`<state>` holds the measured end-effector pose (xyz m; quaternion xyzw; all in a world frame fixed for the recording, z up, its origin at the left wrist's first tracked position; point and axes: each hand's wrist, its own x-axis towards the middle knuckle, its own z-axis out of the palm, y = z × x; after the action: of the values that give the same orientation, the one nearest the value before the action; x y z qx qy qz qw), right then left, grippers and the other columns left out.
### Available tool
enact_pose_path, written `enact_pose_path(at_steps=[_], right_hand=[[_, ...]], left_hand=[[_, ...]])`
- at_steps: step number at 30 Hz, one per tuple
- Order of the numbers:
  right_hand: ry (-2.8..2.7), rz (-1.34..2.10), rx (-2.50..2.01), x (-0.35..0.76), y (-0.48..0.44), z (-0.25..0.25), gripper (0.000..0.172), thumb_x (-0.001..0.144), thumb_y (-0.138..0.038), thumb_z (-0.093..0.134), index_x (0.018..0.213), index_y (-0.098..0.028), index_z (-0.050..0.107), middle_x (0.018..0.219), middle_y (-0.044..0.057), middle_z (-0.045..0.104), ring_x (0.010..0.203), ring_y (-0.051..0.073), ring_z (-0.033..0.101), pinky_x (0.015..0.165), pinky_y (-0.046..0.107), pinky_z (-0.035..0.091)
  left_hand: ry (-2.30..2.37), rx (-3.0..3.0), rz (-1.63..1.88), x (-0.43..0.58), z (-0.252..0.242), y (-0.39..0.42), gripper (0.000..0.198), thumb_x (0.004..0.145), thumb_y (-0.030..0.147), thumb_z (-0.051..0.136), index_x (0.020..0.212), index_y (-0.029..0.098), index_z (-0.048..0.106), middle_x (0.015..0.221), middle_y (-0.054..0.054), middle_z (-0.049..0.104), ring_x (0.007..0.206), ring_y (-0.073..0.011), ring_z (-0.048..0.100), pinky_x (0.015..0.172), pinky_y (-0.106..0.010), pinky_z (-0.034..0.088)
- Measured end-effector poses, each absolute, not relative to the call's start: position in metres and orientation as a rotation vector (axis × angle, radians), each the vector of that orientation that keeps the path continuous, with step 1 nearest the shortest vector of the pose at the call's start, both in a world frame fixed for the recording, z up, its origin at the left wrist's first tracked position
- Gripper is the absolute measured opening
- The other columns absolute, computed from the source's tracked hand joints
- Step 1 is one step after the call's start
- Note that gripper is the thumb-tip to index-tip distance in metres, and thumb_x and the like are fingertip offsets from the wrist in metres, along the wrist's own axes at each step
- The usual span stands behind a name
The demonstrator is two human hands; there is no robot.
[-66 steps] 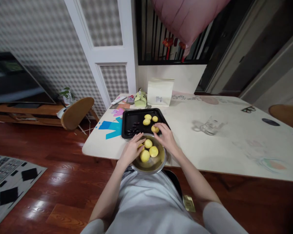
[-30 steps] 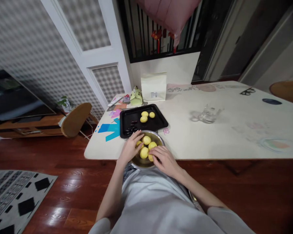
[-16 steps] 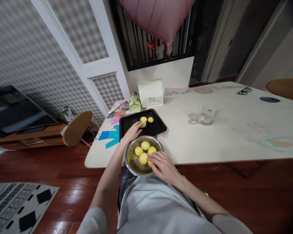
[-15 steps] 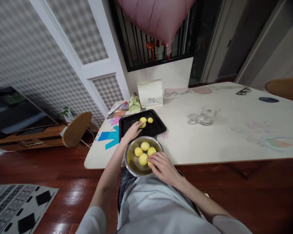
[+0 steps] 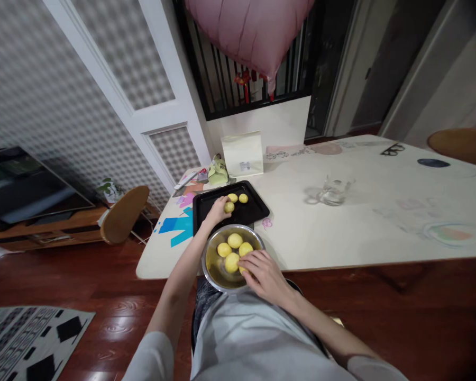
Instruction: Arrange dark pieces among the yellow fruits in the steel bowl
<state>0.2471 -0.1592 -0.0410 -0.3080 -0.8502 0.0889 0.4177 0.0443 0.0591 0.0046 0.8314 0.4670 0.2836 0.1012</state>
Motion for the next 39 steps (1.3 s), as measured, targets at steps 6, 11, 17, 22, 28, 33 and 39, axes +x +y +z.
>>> enact_pose_path(at_steps=[6, 11, 17, 22, 28, 33, 39], right_hand=[[-2.139, 0.215, -0.779, 0.247, -0.159, -0.040, 0.023, 0.100, -0.017, 0.053, 0.114, -0.021, 0.070, 0.107, 0.008, 0.077, 0.100, 0.026, 0.065, 0.089, 0.045, 0.050], [-2.162, 0.233, -0.800, 0.247, -0.159, -0.040, 0.023, 0.101, -0.018, 0.052, 0.115, -0.021, 0.070, 0.109, 0.008, 0.076, 0.102, 0.026, 0.064, 0.091, 0.046, 0.048], [-2.176, 0.234, -0.811, 0.247, -0.159, -0.041, 0.024, 0.101, -0.019, 0.052, 0.116, -0.020, 0.070, 0.110, 0.008, 0.076, 0.104, 0.026, 0.064, 0.093, 0.046, 0.047], [-2.181, 0.220, -0.813, 0.248, -0.159, -0.041, 0.024, 0.101, -0.019, 0.052, 0.116, -0.019, 0.070, 0.112, 0.008, 0.077, 0.105, 0.026, 0.064, 0.093, 0.045, 0.047], [-2.170, 0.213, -0.817, 0.248, -0.160, -0.041, 0.024, 0.101, -0.019, 0.052, 0.119, -0.017, 0.068, 0.114, 0.009, 0.076, 0.106, 0.025, 0.063, 0.093, 0.044, 0.048], [-2.182, 0.208, -0.827, 0.249, -0.160, -0.040, 0.024, 0.101, -0.019, 0.052, 0.118, -0.017, 0.069, 0.115, 0.010, 0.076, 0.108, 0.026, 0.063, 0.093, 0.043, 0.048], [-2.188, 0.222, -0.856, 0.250, -0.160, -0.040, 0.025, 0.101, -0.021, 0.052, 0.120, -0.016, 0.069, 0.121, 0.011, 0.074, 0.117, 0.028, 0.060, 0.098, 0.045, 0.049]], left_hand=[[1.246, 2.384, 1.066, 0.029, 0.031, -0.010, 0.057, 0.082, 0.014, 0.066, 0.138, 0.022, 0.054, 0.122, -0.010, 0.059, 0.112, -0.0223, 0.062, 0.086, -0.031, 0.059], [1.090, 2.414, 0.953, 0.018, 0.047, -0.091, 0.033, 0.087, 0.019, 0.067, 0.120, 0.022, 0.067, 0.120, -0.009, 0.060, 0.119, -0.0243, 0.062, 0.100, -0.035, 0.056], [1.108, 2.427, 0.727, 0.005, 0.038, -0.136, 0.034, 0.084, 0.014, 0.068, 0.117, 0.023, 0.061, 0.118, -0.008, 0.063, 0.111, -0.0230, 0.064, 0.099, -0.033, 0.054], [1.196, 2.420, 0.660, -0.004, 0.033, -0.141, 0.034, 0.082, 0.011, 0.067, 0.113, 0.021, 0.059, 0.112, -0.006, 0.064, 0.103, -0.0227, 0.065, 0.092, -0.033, 0.054], [1.196, 2.420, 0.602, -0.004, 0.032, -0.145, 0.028, 0.091, 0.019, 0.067, 0.118, 0.022, 0.062, 0.121, -0.008, 0.067, 0.114, -0.0250, 0.066, 0.101, -0.038, 0.052], [1.188, 2.522, 0.574, 0.006, 0.023, -0.143, 0.034, 0.090, 0.024, 0.074, 0.123, 0.022, 0.064, 0.128, -0.010, 0.068, 0.122, -0.0278, 0.063, 0.106, -0.043, 0.050], [1.231, 2.623, 0.336, 0.028, 0.020, -0.138, 0.045, 0.088, 0.026, 0.079, 0.130, 0.021, 0.062, 0.135, -0.011, 0.068, 0.133, -0.0320, 0.057, 0.109, -0.051, 0.043]])
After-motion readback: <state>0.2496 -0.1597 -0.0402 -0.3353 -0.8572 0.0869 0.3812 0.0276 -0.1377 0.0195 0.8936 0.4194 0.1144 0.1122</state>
